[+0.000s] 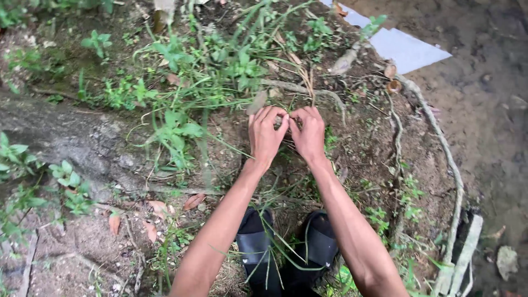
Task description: Uprooting grass and weeds from the soil by hand in an outdoor garden area.
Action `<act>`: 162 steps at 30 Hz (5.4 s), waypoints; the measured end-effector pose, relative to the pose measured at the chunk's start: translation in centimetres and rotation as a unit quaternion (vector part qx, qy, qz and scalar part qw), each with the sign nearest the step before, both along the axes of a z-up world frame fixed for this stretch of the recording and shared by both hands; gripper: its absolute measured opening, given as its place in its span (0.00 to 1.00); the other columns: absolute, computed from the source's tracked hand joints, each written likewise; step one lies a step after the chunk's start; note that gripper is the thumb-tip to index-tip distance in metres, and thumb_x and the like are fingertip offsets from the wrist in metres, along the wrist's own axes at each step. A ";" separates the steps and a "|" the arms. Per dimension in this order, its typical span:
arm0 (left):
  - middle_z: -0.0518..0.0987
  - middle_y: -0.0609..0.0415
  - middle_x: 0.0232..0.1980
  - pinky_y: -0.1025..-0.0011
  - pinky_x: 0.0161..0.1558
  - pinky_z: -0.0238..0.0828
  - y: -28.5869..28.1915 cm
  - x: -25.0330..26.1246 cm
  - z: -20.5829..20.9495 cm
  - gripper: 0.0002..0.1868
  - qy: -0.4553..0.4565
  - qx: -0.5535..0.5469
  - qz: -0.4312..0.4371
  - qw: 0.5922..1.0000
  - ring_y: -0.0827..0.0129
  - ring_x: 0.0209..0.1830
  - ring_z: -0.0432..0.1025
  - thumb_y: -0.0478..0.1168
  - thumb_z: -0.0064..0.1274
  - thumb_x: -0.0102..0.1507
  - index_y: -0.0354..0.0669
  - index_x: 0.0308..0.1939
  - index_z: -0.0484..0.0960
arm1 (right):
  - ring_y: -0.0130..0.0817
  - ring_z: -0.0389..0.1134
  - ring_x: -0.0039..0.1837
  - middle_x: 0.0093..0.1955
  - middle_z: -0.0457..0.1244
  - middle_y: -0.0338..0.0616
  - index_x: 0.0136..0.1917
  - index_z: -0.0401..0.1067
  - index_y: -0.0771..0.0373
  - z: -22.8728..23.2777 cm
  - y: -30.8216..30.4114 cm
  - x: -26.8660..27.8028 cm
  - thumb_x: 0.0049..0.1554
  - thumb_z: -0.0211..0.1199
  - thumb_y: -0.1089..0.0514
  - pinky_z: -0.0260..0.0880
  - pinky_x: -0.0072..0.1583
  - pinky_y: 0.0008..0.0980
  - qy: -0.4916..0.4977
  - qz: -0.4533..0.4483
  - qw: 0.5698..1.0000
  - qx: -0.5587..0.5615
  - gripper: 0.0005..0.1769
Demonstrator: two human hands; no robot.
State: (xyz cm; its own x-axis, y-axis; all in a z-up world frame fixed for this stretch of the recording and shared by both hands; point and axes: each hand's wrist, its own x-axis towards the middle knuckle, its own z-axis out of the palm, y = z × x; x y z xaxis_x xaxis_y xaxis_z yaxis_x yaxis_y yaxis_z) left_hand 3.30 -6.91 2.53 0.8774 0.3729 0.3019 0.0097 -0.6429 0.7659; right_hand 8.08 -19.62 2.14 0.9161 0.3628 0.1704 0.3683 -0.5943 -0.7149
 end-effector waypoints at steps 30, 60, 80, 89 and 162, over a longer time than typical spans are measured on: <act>0.78 0.55 0.35 0.59 0.45 0.61 -6.4 -1.2 -2.8 0.08 0.071 0.065 -0.074 0.993 0.59 0.39 0.73 0.42 0.62 0.61 0.45 0.35 0.79 | 0.42 0.61 0.38 0.37 0.59 0.51 0.46 0.69 0.67 -0.4 -7.5 -3.3 0.56 0.68 0.64 0.62 0.42 0.41 0.027 -0.153 0.988 -0.023 0.08; 0.84 0.48 0.46 0.55 0.56 0.66 10.1 -1.2 -7.1 0.08 0.147 0.082 0.165 0.972 0.53 0.50 0.77 0.41 0.61 0.65 0.44 0.46 0.84 | 0.54 0.64 0.51 0.47 0.65 0.51 0.46 0.77 0.63 -5.3 12.6 2.4 0.43 0.70 0.71 0.68 0.54 0.47 -0.037 0.126 0.991 -0.011 0.16; 0.82 0.46 0.42 0.61 0.47 0.73 4.5 -0.8 -2.8 0.09 0.003 -0.068 0.071 0.995 0.54 0.42 0.76 0.31 0.61 0.58 0.36 0.42 0.82 | 0.54 0.68 0.53 0.47 0.66 0.54 0.47 0.74 0.68 -0.8 5.5 -0.1 0.54 0.66 0.68 0.68 0.56 0.48 0.008 0.064 0.996 0.057 0.06; 0.80 0.45 0.36 0.57 0.45 0.71 -5.6 0.3 -4.7 0.07 0.019 -0.081 -0.087 0.993 0.49 0.41 0.74 0.32 0.62 0.57 0.35 0.34 0.79 | 0.54 0.69 0.48 0.43 0.66 0.55 0.46 0.75 0.68 -1.6 -6.5 -2.1 0.54 0.68 0.65 0.69 0.51 0.47 0.030 -0.042 0.998 -0.025 0.07; 0.81 0.41 0.42 0.61 0.48 0.73 11.8 -1.2 -2.0 0.04 -0.035 -0.082 0.146 0.985 0.54 0.43 0.77 0.27 0.55 0.65 0.32 0.44 0.80 | 0.53 0.68 0.48 0.43 0.64 0.56 0.51 0.67 0.67 -4.9 16.6 -1.2 0.66 0.47 0.68 0.65 0.58 0.49 0.088 0.074 0.978 0.175 0.07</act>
